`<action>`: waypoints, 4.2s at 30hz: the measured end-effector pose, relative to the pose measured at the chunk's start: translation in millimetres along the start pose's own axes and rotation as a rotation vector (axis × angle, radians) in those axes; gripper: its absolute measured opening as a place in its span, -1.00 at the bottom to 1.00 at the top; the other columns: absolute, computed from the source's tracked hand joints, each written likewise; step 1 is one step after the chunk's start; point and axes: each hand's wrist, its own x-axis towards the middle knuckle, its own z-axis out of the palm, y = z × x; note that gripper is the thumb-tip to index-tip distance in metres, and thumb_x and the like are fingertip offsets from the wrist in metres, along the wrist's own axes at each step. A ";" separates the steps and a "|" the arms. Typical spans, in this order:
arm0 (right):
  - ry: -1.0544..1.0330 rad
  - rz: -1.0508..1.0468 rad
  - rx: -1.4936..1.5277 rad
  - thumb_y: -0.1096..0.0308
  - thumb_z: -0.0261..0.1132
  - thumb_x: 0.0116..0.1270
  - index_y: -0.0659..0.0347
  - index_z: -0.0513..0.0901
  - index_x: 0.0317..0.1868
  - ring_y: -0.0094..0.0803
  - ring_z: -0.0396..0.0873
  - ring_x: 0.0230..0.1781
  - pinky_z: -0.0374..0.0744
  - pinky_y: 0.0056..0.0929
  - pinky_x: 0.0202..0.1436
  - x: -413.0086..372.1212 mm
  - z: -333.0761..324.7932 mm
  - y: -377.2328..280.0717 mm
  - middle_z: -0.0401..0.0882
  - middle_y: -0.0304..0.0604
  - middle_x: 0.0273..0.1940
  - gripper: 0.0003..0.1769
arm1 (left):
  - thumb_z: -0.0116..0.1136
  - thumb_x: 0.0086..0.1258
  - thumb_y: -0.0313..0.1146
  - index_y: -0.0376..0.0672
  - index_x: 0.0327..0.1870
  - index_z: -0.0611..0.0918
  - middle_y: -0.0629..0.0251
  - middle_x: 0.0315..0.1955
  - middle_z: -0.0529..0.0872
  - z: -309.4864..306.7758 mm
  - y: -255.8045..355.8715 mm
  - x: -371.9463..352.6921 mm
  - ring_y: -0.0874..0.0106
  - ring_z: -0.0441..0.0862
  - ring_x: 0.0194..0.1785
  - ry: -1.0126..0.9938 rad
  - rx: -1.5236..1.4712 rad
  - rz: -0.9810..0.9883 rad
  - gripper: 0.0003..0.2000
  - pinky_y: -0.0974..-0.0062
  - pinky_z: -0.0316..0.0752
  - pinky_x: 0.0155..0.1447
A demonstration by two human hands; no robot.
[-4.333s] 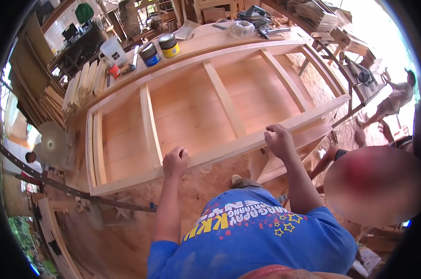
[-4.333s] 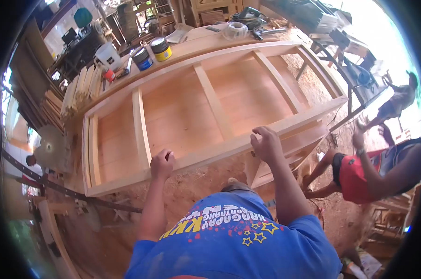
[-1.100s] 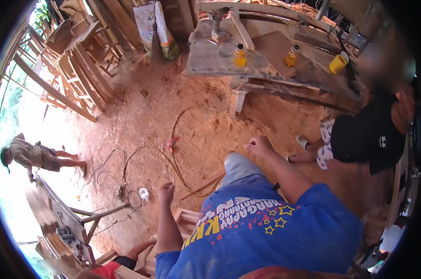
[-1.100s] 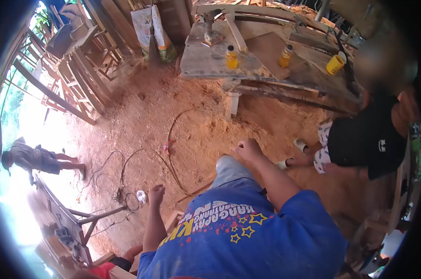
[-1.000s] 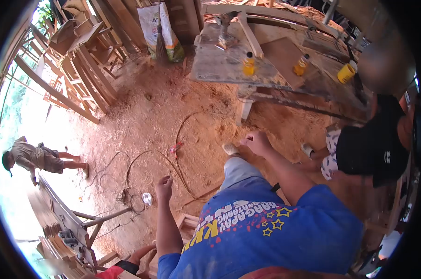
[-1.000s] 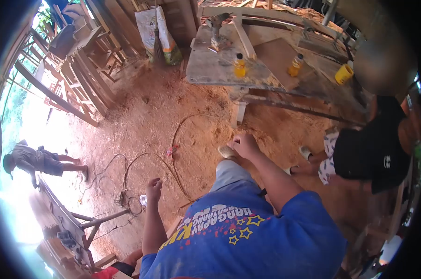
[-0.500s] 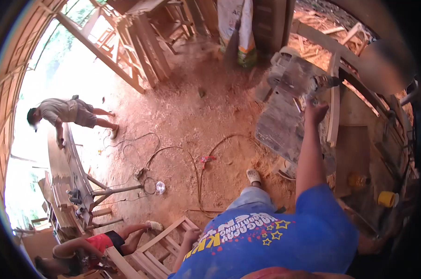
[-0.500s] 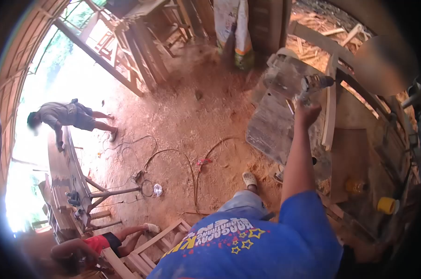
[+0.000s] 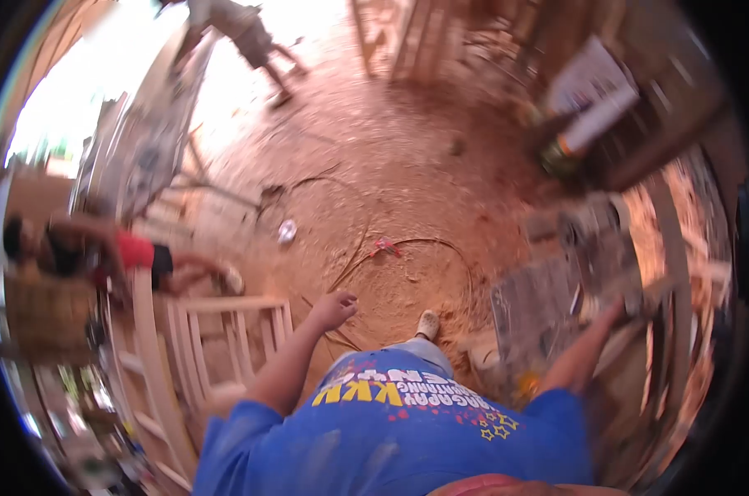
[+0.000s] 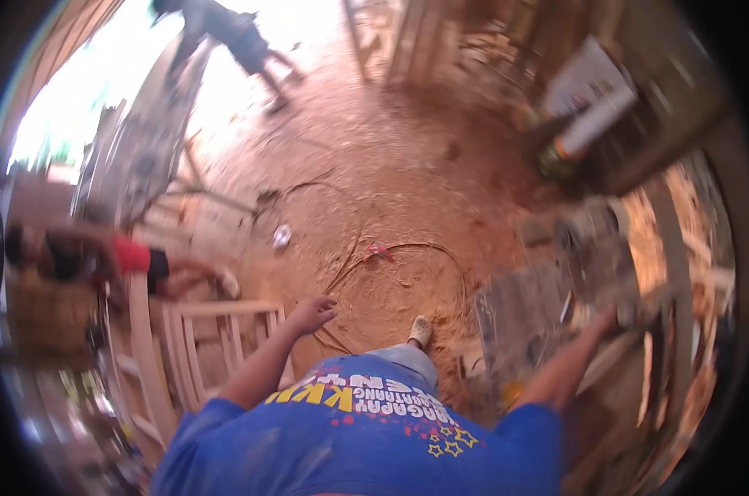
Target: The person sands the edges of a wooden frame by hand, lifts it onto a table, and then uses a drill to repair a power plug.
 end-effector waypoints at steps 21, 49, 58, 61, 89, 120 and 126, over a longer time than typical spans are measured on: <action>-1.719 -0.596 0.145 0.33 0.39 0.38 0.09 0.50 -0.23 -0.59 0.41 -0.55 0.43 -0.49 -0.49 -566.0 -51.4 -207.4 0.45 -0.41 -0.47 -0.81 | 0.28 0.27 -0.10 0.06 0.10 0.79 0.15 0.05 0.80 136.3 -239.7 -182.8 0.17 0.75 0.12 0.302 -0.337 -0.312 -0.61 0.24 0.61 0.24; -2.758 -2.209 -0.330 0.17 0.54 0.15 0.37 0.70 -0.24 0.01 0.77 -0.30 0.65 -0.11 -0.26 -1017.6 -236.9 -232.2 0.76 0.11 -0.34 -0.60 | 0.09 0.35 -0.09 -0.08 -0.04 0.82 0.01 -0.04 0.81 406.3 -259.0 -322.5 0.01 0.76 0.06 0.764 -1.072 -1.157 -0.63 0.11 0.63 0.16; -2.820 -2.595 -0.357 0.37 0.54 0.05 0.36 0.69 -0.04 0.07 0.78 -0.06 0.69 -0.07 -0.05 -1078.0 -206.3 -185.1 0.77 0.19 -0.16 -0.55 | 0.24 0.28 0.02 0.01 -0.05 0.82 0.13 -0.12 0.84 367.1 -189.3 -323.8 0.14 0.79 -0.01 1.073 -1.446 -1.507 -0.62 0.20 0.64 0.11; -2.866 -2.648 -0.407 0.38 0.54 0.02 0.35 0.66 0.06 0.07 0.76 0.01 0.68 -0.09 0.01 -1093.3 -177.3 -145.8 0.76 0.19 -0.08 -0.46 | 0.24 0.26 -0.03 0.04 -0.02 0.83 0.15 -0.09 0.84 368.5 -195.4 -324.4 0.15 0.79 -0.01 1.290 -1.543 -1.540 -0.64 0.20 0.64 0.12; -1.715 -3.654 -0.512 0.26 0.58 0.02 0.20 0.74 0.07 -0.05 0.76 0.01 0.67 -0.16 0.09 -1131.4 -378.7 -29.0 0.79 0.09 -0.09 -0.45 | 0.07 0.46 0.02 -0.09 -0.02 0.76 -0.09 -0.06 0.78 567.1 -87.0 -349.0 0.00 0.73 0.08 1.302 -1.866 -1.938 -0.60 0.04 0.59 0.16; -2.321 -1.788 -1.329 0.38 0.51 0.00 0.21 0.83 -0.15 -0.35 0.76 -0.29 0.66 -0.33 -0.24 -943.0 -119.6 -49.1 0.80 -0.13 -0.30 -0.67 | 0.30 0.31 -0.27 -0.30 -0.07 0.78 0.27 -0.38 0.79 555.8 -296.2 -464.1 0.50 0.69 -0.40 1.414 -1.845 -1.131 -0.70 0.49 0.57 -0.29; -2.298 -1.750 -1.332 0.39 0.50 0.01 0.21 0.82 -0.13 -0.33 0.77 -0.27 0.67 -0.32 -0.22 -947.4 -125.7 -38.8 0.80 -0.12 -0.29 -0.66 | 0.30 0.33 -0.18 -0.28 0.07 0.76 0.18 -0.29 0.84 464.6 -320.8 -456.2 0.45 0.74 -0.35 1.128 -1.642 -1.068 -0.60 0.46 0.62 -0.16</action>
